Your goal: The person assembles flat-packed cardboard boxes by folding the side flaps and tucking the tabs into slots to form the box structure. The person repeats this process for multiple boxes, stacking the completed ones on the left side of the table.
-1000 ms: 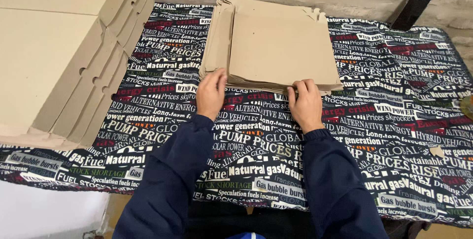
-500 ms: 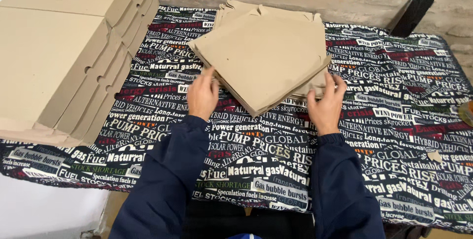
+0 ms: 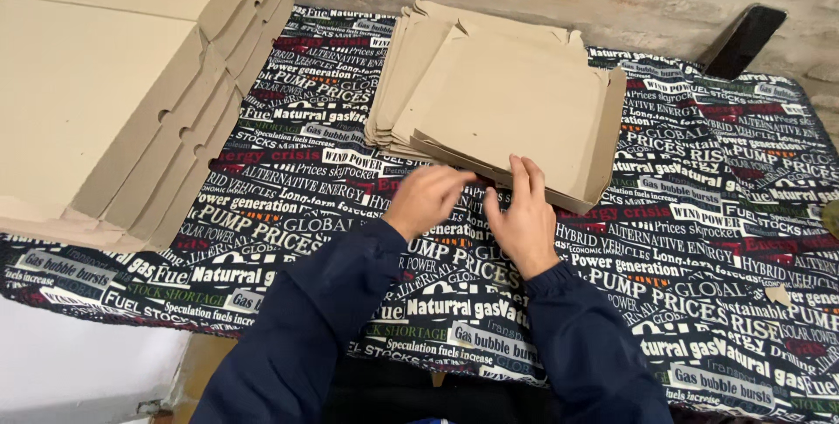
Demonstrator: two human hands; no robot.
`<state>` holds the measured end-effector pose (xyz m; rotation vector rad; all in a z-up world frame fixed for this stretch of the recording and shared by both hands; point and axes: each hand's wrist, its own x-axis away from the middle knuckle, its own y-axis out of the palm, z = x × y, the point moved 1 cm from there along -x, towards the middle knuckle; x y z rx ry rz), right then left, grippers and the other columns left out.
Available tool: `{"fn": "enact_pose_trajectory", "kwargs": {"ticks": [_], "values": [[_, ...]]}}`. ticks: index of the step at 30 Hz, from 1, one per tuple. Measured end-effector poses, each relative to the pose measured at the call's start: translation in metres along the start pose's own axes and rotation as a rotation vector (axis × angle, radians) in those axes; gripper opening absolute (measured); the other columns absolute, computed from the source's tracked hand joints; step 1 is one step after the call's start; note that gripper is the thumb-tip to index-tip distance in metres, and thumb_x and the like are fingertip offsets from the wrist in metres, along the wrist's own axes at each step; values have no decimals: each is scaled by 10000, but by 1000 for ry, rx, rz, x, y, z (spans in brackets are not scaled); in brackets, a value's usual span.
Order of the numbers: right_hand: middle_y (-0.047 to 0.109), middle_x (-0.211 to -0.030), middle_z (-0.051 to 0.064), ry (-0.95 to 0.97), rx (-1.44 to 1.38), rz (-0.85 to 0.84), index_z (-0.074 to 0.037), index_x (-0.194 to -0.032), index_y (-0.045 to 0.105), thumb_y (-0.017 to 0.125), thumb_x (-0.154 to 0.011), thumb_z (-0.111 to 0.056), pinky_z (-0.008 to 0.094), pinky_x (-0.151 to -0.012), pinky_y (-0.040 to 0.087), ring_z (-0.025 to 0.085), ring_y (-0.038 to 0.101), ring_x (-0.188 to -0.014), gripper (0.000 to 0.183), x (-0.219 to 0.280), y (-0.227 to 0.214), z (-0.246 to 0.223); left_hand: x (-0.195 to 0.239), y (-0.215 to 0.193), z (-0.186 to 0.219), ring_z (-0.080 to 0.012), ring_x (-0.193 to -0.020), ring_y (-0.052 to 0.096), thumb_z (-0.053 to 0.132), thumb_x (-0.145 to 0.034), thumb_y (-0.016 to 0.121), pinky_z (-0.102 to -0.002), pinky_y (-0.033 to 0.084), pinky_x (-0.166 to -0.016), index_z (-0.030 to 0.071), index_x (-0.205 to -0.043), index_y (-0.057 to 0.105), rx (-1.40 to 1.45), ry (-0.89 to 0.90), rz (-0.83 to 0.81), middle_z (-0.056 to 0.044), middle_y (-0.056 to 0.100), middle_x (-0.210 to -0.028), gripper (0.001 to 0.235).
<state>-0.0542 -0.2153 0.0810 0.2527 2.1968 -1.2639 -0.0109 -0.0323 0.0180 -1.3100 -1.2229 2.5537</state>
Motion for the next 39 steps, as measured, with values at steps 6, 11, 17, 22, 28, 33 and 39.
{"fn": "enact_pose_trajectory", "kwargs": {"ticks": [6,11,17,22,28,33,39], "values": [[561,-1049,78,143,113,-162,-118,-1204,621,656,-878,-399,548,-612,569,483,685,-729,431,0,37,53,4,-26,-43,-241,-905,707,163,-948,612,-354,541,-819,177,-1110,732,-84,-217,327,-47,739,-932,202],[556,-893,8,134,115,-97,-153,-947,662,680,-846,-473,498,-592,564,404,695,-696,336,3,36,57,11,-66,-67,-322,-895,697,130,-979,562,-421,534,-797,92,-1118,702,-135,-468,477,-132,730,-932,201],[573,-939,111,79,-45,23,-81,-787,639,649,-913,-342,491,-665,533,412,663,-816,290,-7,17,75,28,-85,-87,-349,-934,659,80,-928,577,-488,511,-806,121,-1318,544,-308,-713,429,-97,661,-962,393],[281,-1402,279,192,-164,205,-50,-1461,384,688,-896,-132,646,-786,554,585,561,-1087,647,-17,-14,79,24,-81,-68,-418,-889,641,115,-916,575,-574,479,-733,141,-1390,510,-458,-688,274,-158,601,-901,480],[455,-1291,197,57,-164,339,0,-1332,534,675,-884,-82,385,-514,563,340,698,-656,477,-11,-13,56,21,-20,-66,-226,-761,632,151,-690,649,-412,472,-659,285,-903,660,-633,-397,298,38,550,-808,253],[652,-1050,101,-86,-90,227,-95,-1183,660,690,-840,-163,441,-700,566,360,694,-914,350,5,2,13,-12,-31,49,-290,-1137,652,155,-953,538,-428,531,-927,154,-1358,574,78,-90,-277,-115,674,-1206,406],[646,-1039,44,105,95,-118,-166,-1167,666,655,-866,-345,557,-660,569,422,698,-768,350,6,13,31,0,-21,10,-258,-917,719,166,-912,611,-369,570,-804,160,-1087,720,16,-72,17,-53,753,-970,207]]}}
